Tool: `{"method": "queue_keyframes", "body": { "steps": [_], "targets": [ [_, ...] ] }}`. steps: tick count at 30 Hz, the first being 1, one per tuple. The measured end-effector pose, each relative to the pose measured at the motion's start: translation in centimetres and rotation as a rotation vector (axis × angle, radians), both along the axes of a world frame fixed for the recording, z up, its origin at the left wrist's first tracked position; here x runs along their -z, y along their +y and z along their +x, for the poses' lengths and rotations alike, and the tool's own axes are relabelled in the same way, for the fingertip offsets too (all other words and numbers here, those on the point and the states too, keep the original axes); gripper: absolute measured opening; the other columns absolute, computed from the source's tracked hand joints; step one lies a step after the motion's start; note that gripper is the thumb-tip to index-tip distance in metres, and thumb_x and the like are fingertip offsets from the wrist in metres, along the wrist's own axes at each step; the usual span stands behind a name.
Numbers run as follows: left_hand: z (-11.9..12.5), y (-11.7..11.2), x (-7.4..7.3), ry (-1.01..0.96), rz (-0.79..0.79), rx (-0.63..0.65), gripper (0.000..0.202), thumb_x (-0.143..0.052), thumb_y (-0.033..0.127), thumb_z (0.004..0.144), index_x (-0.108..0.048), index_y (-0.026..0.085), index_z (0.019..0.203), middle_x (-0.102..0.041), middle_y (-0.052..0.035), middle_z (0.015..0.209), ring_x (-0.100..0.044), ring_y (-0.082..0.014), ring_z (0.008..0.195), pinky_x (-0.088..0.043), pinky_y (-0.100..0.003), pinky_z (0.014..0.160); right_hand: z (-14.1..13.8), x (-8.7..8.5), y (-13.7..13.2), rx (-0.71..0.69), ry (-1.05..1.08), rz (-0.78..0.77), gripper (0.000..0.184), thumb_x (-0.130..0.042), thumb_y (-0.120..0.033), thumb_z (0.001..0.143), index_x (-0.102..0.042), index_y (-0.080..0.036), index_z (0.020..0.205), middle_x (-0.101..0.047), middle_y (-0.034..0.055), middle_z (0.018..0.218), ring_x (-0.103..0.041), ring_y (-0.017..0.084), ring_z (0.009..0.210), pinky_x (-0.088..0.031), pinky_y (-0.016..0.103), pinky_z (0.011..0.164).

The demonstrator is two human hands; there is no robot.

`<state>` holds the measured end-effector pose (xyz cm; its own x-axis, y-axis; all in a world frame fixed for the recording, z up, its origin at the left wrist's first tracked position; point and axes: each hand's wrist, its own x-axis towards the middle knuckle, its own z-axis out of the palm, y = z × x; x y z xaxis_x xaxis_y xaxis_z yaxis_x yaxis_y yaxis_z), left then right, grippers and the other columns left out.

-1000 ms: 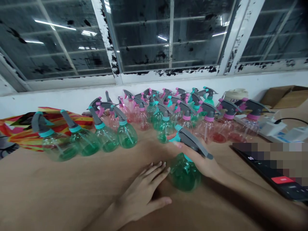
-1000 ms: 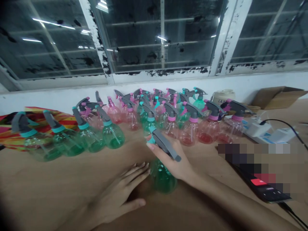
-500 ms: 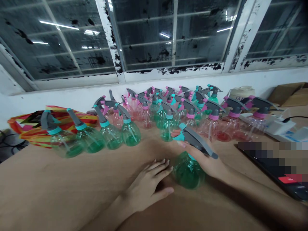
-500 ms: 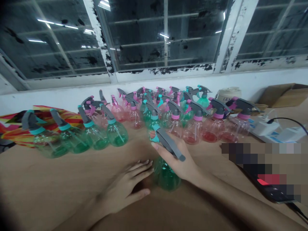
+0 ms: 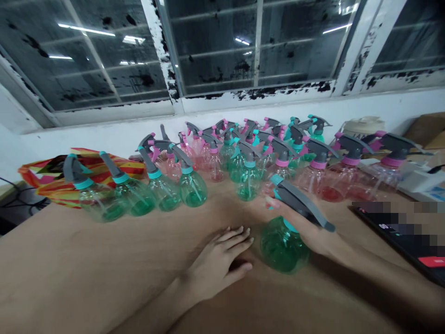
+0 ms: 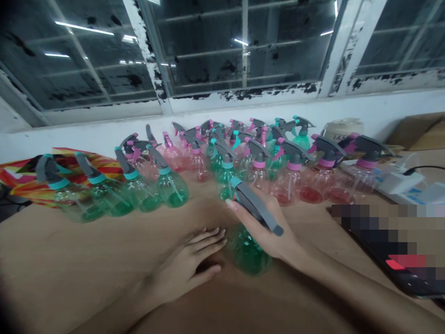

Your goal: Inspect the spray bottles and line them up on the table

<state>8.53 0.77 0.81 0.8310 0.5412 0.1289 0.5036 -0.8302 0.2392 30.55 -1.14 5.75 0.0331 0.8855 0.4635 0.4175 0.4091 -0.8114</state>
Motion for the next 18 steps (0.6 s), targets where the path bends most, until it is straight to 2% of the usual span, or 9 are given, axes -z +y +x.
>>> {"method": "queue_keyframes", "body": {
  "steps": [4,7,10,14,18],
  "targets": [
    [-0.1,-0.1,0.2,0.008,0.018,0.006,0.044,-0.049,0.039,0.094,-0.043,0.023,0.135,-0.039,0.0006,0.143,-0.035,-0.0184,0.131,-0.025,-0.037,0.109,0.3,0.5,0.0,-0.032,0.066,-0.033,0.023,-0.056,-0.043,0.082,-0.062,-0.029,0.1,-0.063,-0.0002,0.08,-0.061,0.02,0.076,-0.048,0.036,0.073],
    [-0.1,-0.1,0.3,0.018,0.029,0.018,0.044,-0.047,0.038,0.095,-0.041,0.023,0.136,-0.036,0.0004,0.144,-0.034,-0.0179,0.132,-0.023,-0.037,0.11,0.5,1.0,0.0,-0.023,0.077,-0.058,0.019,-0.057,-0.043,0.082,-0.062,-0.029,0.095,-0.055,-0.0028,0.064,-0.057,0.018,0.066,-0.047,0.032,0.066],
    [-0.1,-0.1,0.3,0.03,0.038,0.03,0.044,-0.046,0.038,0.096,-0.04,0.023,0.137,-0.036,0.0001,0.144,-0.032,-0.0179,0.132,-0.022,-0.037,0.11,0.6,1.1,0.0,-0.017,0.064,-0.058,0.019,-0.057,-0.043,0.082,-0.062,-0.028,0.092,-0.051,-0.0037,0.061,-0.053,0.016,0.059,-0.046,0.031,0.06],
    [-0.1,-0.1,0.2,0.046,0.054,0.029,0.043,-0.046,0.037,0.096,-0.041,0.021,0.136,-0.035,-0.0007,0.145,-0.032,-0.0176,0.133,-0.022,-0.036,0.111,0.4,1.0,0.0,-0.021,0.043,-0.031,0.026,-0.056,-0.042,0.083,-0.062,-0.029,0.105,-0.057,-0.0027,0.066,-0.057,0.018,0.064,-0.048,0.033,0.067],
    [-0.1,-0.2,0.3,0.021,0.062,0.027,0.043,-0.047,0.037,0.095,-0.042,0.022,0.136,-0.037,-0.0012,0.143,-0.034,-0.0184,0.131,-0.023,-0.037,0.11,0.5,1.2,0.0,-0.007,0.054,-0.005,0.022,-0.055,-0.041,0.083,-0.064,-0.03,0.101,-0.064,-0.001,0.076,-0.063,0.02,0.075,-0.05,0.035,0.074]
  ]
}}
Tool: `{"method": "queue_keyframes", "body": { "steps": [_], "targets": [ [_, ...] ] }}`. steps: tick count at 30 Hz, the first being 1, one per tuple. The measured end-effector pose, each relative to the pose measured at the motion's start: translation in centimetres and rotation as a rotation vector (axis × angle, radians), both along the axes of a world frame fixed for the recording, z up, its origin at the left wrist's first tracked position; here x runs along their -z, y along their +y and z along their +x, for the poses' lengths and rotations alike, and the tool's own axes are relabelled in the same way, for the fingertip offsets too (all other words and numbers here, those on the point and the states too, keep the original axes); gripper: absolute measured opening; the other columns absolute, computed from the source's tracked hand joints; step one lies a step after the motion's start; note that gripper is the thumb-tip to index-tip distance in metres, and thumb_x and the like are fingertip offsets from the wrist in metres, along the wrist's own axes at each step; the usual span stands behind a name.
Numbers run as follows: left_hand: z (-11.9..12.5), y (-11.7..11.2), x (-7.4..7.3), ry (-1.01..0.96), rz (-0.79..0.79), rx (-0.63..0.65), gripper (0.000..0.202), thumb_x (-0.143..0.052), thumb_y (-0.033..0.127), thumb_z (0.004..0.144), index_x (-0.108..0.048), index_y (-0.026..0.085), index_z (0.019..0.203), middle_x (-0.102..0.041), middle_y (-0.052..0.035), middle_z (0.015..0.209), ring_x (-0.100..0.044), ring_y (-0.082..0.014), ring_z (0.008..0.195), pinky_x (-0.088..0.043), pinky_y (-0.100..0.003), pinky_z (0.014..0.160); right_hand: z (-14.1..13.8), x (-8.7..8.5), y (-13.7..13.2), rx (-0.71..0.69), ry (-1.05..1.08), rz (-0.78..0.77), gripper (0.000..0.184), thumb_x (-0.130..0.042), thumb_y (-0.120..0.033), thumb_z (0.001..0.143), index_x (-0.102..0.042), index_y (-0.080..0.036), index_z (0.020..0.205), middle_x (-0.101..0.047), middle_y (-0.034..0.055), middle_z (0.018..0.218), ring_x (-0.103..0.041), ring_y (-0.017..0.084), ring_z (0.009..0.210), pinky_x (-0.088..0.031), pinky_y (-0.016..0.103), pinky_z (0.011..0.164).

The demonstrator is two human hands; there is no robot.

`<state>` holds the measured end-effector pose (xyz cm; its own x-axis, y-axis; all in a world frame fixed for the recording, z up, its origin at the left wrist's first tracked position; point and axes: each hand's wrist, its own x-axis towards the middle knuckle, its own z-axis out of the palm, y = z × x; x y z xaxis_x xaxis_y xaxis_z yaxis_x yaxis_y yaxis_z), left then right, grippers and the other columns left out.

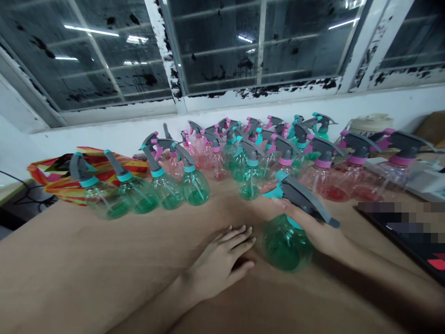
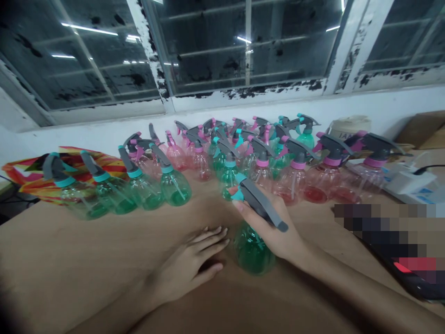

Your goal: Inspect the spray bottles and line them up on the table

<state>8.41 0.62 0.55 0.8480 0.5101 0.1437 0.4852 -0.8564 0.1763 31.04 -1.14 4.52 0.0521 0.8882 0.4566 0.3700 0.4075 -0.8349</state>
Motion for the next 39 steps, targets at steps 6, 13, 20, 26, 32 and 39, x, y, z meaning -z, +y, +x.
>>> {"method": "queue_keyframes", "body": {
  "steps": [6,13,20,26,32,39],
  "targets": [
    [0.1,0.0,0.0,0.038,0.031,0.001,0.043,-0.05,0.035,0.095,-0.044,0.019,0.135,-0.038,-0.0022,0.143,-0.034,-0.0185,0.131,-0.024,-0.037,0.109,-0.2,-0.6,-0.1,-0.02,0.0,0.015,0.021,-0.056,-0.042,0.083,-0.063,-0.03,0.099,-0.067,0.0003,0.088,-0.063,0.022,0.084,-0.049,0.036,0.077],
    [0.2,0.0,-0.3,0.042,0.034,-0.003,0.043,-0.051,0.034,0.094,-0.045,0.019,0.134,-0.038,-0.0026,0.143,-0.035,-0.0187,0.131,-0.026,-0.038,0.109,-0.5,-1.7,-0.6,0.027,-0.092,0.03,0.022,-0.055,-0.045,0.082,-0.053,-0.026,0.071,-0.055,-0.0022,0.064,-0.053,0.017,0.06,-0.043,0.031,0.057],
    [0.1,0.0,0.0,0.04,0.034,-0.001,0.043,-0.05,0.034,0.095,-0.043,0.019,0.135,-0.036,-0.002,0.144,-0.033,-0.018,0.132,-0.025,-0.038,0.109,-0.1,-1.2,-0.5,-0.018,-0.046,-0.002,0.016,-0.057,-0.042,0.082,-0.06,-0.027,0.086,-0.056,-0.0029,0.066,-0.051,0.015,0.059,-0.043,0.029,0.056],
    [0.1,-0.2,0.3,0.003,0.033,0.003,0.041,-0.047,0.035,0.096,-0.042,0.021,0.135,-0.036,-0.0014,0.144,-0.032,-0.0185,0.132,-0.024,-0.04,0.109,0.3,-0.4,-0.2,-0.03,-0.008,-0.006,0.024,-0.056,-0.042,0.083,-0.063,-0.03,0.102,-0.059,-0.0024,0.069,-0.056,0.016,0.065,-0.047,0.031,0.065],
    [0.2,-0.5,0.1,0.016,0.038,-0.013,0.042,-0.045,0.032,0.097,-0.04,0.021,0.136,-0.036,-0.0025,0.144,-0.032,-0.019,0.132,-0.025,-0.04,0.109,0.3,-0.7,-0.2,-0.07,0.015,-0.009,0.023,-0.059,-0.039,0.081,-0.064,-0.028,0.101,-0.065,-0.0014,0.08,-0.06,0.018,0.071,-0.047,0.031,0.069],
    [0.4,-0.7,0.0,0.066,0.069,-0.027,0.042,-0.044,0.03,0.097,-0.04,0.018,0.137,-0.035,-0.0032,0.145,-0.032,-0.0187,0.132,-0.025,-0.04,0.11,0.1,-0.9,-0.2,-0.071,-0.008,0.015,0.022,-0.057,-0.039,0.082,-0.062,-0.028,0.1,-0.065,-0.0008,0.075,-0.062,0.019,0.071,-0.047,0.034,0.069]
  ]
}}
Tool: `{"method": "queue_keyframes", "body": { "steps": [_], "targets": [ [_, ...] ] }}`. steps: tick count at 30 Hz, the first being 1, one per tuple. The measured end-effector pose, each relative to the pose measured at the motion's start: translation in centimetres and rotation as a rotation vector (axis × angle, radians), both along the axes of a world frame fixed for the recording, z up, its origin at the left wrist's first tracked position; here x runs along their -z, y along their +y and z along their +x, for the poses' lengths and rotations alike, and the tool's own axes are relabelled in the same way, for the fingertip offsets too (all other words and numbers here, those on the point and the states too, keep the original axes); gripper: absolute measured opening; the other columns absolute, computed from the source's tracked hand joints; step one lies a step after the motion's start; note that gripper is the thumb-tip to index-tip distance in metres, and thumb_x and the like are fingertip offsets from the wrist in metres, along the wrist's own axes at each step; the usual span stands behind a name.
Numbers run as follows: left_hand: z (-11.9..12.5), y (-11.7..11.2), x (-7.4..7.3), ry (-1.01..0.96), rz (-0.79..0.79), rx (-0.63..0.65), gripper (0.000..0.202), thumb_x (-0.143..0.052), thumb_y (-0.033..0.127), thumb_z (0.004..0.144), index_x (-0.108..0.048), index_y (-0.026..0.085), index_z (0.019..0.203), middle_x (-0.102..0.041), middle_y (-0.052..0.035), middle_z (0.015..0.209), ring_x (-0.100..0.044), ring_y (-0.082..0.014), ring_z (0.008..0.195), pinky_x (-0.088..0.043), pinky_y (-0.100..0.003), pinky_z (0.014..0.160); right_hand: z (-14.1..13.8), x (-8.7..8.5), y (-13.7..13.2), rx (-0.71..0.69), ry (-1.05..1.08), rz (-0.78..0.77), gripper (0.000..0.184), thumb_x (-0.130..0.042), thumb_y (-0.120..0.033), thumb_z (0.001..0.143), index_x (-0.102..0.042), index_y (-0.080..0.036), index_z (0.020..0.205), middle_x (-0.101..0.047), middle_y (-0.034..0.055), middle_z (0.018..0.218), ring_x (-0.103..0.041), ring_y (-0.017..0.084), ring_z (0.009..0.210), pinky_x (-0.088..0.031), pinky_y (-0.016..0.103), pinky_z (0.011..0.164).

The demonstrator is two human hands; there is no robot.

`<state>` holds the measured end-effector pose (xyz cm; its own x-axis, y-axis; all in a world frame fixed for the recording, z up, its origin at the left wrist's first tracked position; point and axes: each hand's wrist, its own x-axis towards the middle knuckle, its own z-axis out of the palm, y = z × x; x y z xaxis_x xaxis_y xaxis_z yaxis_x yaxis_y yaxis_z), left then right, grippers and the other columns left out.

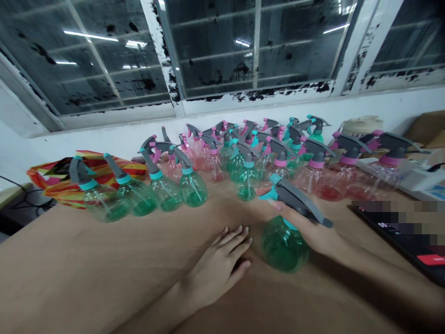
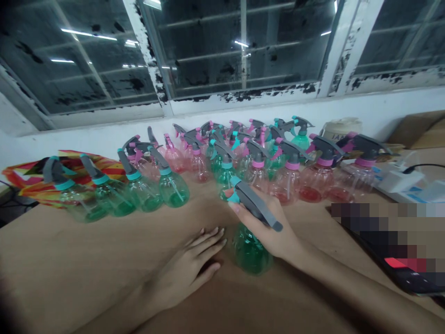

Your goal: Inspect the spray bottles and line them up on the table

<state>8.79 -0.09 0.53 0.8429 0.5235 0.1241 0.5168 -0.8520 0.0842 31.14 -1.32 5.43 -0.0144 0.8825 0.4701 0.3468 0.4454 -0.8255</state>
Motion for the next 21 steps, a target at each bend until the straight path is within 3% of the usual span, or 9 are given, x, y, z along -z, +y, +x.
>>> {"method": "queue_keyframes", "body": {
  "steps": [3,12,16,21],
  "targets": [
    [-0.01,0.02,0.0,-0.002,0.006,-0.001,0.04,-0.045,0.03,0.097,-0.043,0.018,0.135,-0.036,-0.0035,0.144,-0.032,-0.019,0.132,-0.025,-0.04,0.109,-0.01,-0.1,-0.08,0.007,-0.023,-0.014,0.023,-0.056,-0.041,0.082,-0.062,-0.028,0.1,-0.061,-0.0025,0.067,-0.058,0.017,0.061,-0.046,0.032,0.061],
    [0.0,-0.13,0.07,-0.031,-0.001,0.002,0.038,-0.046,0.029,0.096,-0.045,0.02,0.133,-0.037,-0.0037,0.144,-0.033,-0.0199,0.132,-0.026,-0.042,0.109,0.0,-0.7,-0.43,0.068,-0.099,-0.011,0.02,-0.054,-0.046,0.083,-0.06,-0.027,0.078,-0.061,-0.0008,0.068,-0.058,0.018,0.065,-0.046,0.031,0.06],
    [0.03,-0.16,-0.08,-0.016,-0.006,0.004,0.038,-0.046,0.028,0.096,-0.045,0.019,0.133,-0.038,-0.0043,0.143,-0.033,-0.0202,0.132,-0.026,-0.042,0.109,0.11,-0.43,-0.3,0.005,-0.076,-0.009,0.02,-0.052,-0.046,0.084,-0.061,-0.028,0.082,-0.062,-0.0005,0.071,-0.06,0.02,0.069,-0.048,0.034,0.064],
    [-0.01,-0.35,-0.21,0.002,0.02,0.002,0.038,-0.047,0.027,0.096,-0.046,0.019,0.132,-0.036,-0.0044,0.144,-0.032,-0.0206,0.133,-0.026,-0.042,0.109,0.17,-0.16,-0.23,-0.023,-0.002,-0.024,0.024,-0.056,-0.043,0.082,-0.062,-0.03,0.101,-0.067,0.0006,0.09,-0.063,0.021,0.082,-0.051,0.036,0.076]
  ]
}}
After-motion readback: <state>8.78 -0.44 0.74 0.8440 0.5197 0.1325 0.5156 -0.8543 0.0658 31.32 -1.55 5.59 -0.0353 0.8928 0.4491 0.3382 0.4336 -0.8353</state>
